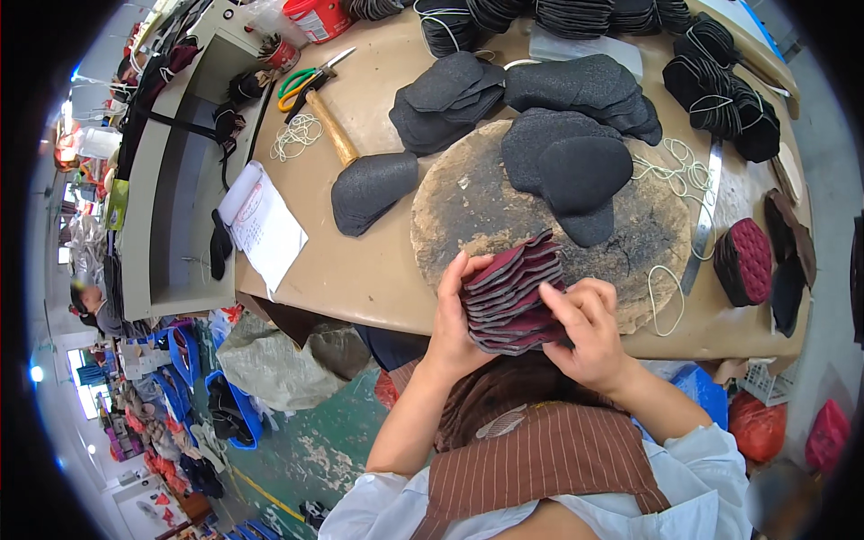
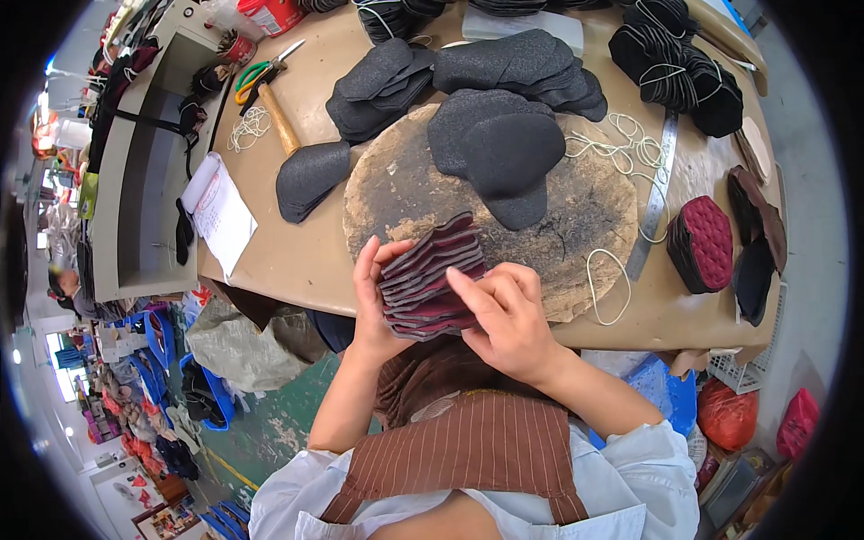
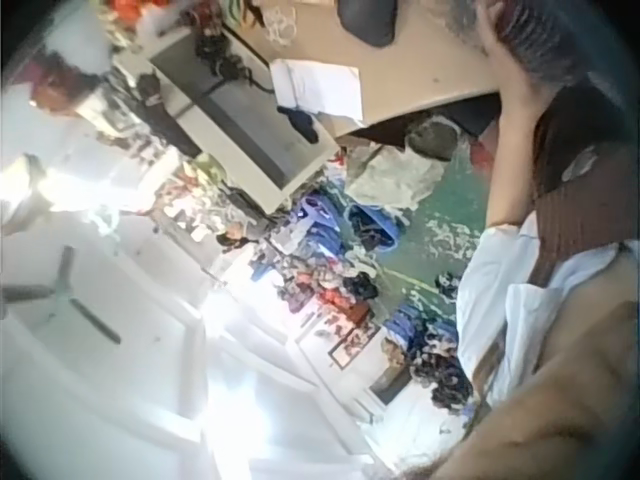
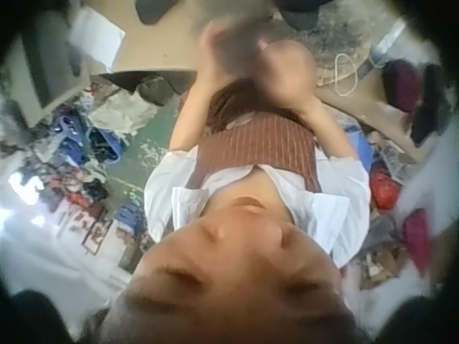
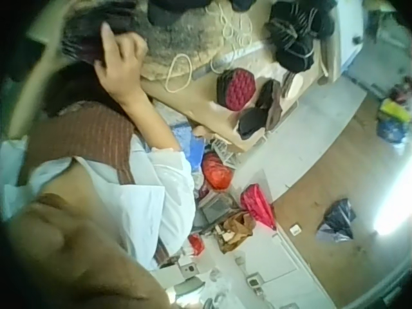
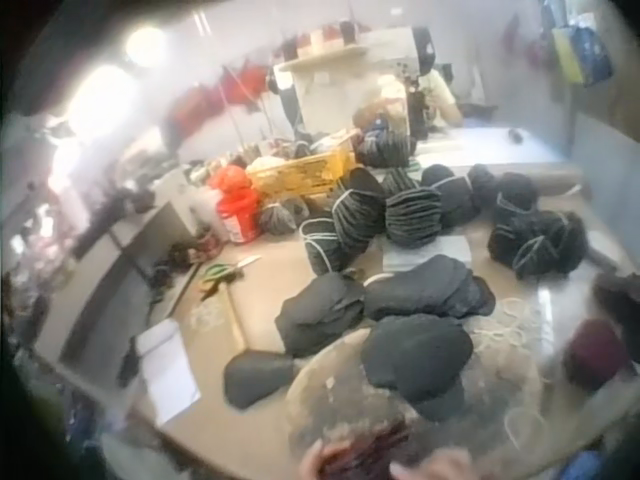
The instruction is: The person assembles small, quilted fabric pieces by hand, layering maroon and dark gray components. They repeatedly pick up pairs of pieces, align them, and place them into a growing stack on the table. The process involves handling the items one at a time and organizing them into a neat pile.
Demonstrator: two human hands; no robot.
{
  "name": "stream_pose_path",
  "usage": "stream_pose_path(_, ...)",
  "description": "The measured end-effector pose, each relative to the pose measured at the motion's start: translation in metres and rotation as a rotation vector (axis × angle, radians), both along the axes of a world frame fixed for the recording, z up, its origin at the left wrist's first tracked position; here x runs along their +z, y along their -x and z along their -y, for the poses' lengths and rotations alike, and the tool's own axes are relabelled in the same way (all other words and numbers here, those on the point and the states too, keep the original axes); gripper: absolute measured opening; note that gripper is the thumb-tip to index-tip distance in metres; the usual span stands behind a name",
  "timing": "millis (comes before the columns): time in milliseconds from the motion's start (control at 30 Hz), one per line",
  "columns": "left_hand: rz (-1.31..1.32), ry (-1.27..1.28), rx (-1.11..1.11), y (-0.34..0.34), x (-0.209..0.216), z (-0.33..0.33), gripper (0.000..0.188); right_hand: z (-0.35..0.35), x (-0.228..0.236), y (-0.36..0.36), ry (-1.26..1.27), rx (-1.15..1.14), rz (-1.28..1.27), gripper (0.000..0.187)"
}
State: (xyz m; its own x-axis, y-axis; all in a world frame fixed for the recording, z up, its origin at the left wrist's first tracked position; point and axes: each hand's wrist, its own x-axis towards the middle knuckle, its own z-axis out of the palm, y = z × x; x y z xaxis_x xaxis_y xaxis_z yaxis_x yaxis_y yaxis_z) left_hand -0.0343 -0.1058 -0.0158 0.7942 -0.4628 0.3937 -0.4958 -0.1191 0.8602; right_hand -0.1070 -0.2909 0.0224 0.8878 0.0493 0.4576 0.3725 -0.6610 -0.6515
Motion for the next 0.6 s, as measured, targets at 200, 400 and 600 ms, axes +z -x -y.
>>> stream_pose_path(200,0.044,-0.019,-0.014,-0.002,0.002,0.002,0.123,0.000,-0.002,0.001,0.011,-0.075,0.071,0.056)
stream_pose_path(400,0.032,-0.009,-0.007,-0.001,0.004,0.003,0.118,0.004,-0.004,-0.002,0.030,-0.004,0.053,0.047)
stream_pose_path(600,0.009,0.027,-0.013,0.000,0.000,0.003,0.120,0.006,-0.005,-0.005,-0.002,0.065,-0.036,0.070)
